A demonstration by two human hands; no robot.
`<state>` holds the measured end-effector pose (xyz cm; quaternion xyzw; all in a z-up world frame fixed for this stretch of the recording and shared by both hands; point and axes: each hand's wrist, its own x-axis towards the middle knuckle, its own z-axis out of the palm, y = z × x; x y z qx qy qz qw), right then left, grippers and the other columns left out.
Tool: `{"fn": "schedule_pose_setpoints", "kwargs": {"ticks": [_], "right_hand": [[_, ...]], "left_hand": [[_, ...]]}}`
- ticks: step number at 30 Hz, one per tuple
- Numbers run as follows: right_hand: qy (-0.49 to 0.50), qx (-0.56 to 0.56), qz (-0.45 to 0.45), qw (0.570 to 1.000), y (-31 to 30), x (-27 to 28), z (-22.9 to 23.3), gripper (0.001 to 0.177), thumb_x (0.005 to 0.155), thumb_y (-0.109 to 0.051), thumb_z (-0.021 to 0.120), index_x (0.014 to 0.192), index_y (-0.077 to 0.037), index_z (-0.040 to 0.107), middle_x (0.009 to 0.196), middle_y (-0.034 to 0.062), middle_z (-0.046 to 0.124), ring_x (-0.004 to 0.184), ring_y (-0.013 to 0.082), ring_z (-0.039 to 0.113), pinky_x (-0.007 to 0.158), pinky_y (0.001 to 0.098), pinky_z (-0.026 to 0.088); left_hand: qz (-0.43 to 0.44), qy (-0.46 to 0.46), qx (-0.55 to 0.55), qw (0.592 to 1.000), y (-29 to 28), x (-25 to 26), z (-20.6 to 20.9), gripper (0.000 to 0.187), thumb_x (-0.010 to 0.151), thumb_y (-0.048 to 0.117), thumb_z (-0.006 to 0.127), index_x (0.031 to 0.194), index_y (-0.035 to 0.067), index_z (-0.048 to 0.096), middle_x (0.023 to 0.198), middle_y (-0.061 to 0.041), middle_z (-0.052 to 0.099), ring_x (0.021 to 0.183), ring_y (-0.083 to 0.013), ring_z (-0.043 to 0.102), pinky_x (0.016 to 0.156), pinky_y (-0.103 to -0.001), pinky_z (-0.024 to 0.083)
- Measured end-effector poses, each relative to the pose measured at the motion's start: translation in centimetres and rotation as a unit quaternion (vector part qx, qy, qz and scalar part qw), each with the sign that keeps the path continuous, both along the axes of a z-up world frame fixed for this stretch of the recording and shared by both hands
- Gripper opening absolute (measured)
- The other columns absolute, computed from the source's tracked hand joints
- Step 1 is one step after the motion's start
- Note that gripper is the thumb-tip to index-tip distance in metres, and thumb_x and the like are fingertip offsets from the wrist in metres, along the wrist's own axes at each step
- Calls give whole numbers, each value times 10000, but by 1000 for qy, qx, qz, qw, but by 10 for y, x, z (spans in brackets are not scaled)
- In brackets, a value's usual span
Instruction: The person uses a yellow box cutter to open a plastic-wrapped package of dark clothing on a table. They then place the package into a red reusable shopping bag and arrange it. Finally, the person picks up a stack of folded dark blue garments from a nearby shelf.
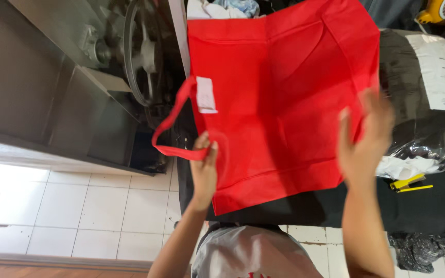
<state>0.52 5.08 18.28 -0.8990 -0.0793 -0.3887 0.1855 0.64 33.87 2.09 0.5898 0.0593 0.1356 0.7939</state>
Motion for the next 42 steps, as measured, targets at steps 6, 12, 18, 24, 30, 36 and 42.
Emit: {"fn": "schedule_pose_setpoints", "kwargs": {"ticks": [6, 12, 18, 24, 30, 36, 42], "right_hand": [[250, 189, 222, 923, 104, -48, -64, 1067, 781, -306, 772, 1609, 11, 178, 1551, 311, 329, 1441, 421, 343, 1129, 458, 347], [232, 224, 140, 936, 46, -44, -67, 540, 879, 111, 488, 1395, -23, 574, 1335, 178, 667, 1289, 293, 640, 1097, 347, 463], [296, 514, 217, 776, -18, -57, -35, 389, 892, -36, 538, 1251, 16, 678, 1156, 90, 614, 1171, 199, 617, 1039, 310, 465], [405, 158, 112, 894, -13, -70, -9, 669, 707, -208, 867, 1292, -32, 595, 1235, 171, 627, 1162, 303, 577, 996, 389, 456], [363, -40, -175, 914, -36, -58, -6, 528, 809, -9, 670, 1329, -77, 615, 1281, 171, 657, 1100, 425, 674, 958, 492, 528], [-57, 98, 9, 993, -36, 1, 5, 525, 869, 171, 563, 1348, -35, 627, 1319, 163, 691, 1256, 327, 685, 1103, 377, 527], [112, 164, 143, 970, -36, 69, -30, 696, 792, 201, 478, 1438, -34, 587, 1376, 191, 651, 1278, 322, 628, 1096, 377, 482]], "left_hand": [[-352, -11, -80, 932, -20, -16, 50, 525, 1023, 171, 638, 1503, 41, 471, 1532, -63, 484, 1444, -162, 441, 1207, -328, 360], [-350, -132, 316, 872, 47, 20, 118, 555, 827, 280, 876, 1307, 92, 672, 1462, -78, 636, 1383, -239, 609, 1180, -368, 473], [-120, -310, 451, 829, 53, 91, 142, 745, 673, 335, 928, 1274, 51, 592, 1384, -156, 555, 1362, -370, 479, 1186, -508, 344], [-273, -324, 645, 636, 21, 144, 116, 533, 722, 73, 726, 1251, 62, 662, 1218, -133, 715, 1131, -319, 680, 1188, -670, 154], [-239, -278, 401, 840, 48, 120, 115, 509, 798, -93, 534, 1293, -2, 609, 1199, -208, 682, 1154, -388, 672, 986, -417, 549], [-123, -391, 547, 729, 68, 67, 98, 598, 666, 142, 790, 1237, 39, 647, 1020, -156, 701, 883, -333, 699, 740, -401, 565], [-53, -267, 579, 768, 63, 55, 46, 581, 684, 86, 803, 1249, 94, 671, 1021, -98, 727, 856, -290, 715, 694, -373, 560]]}}
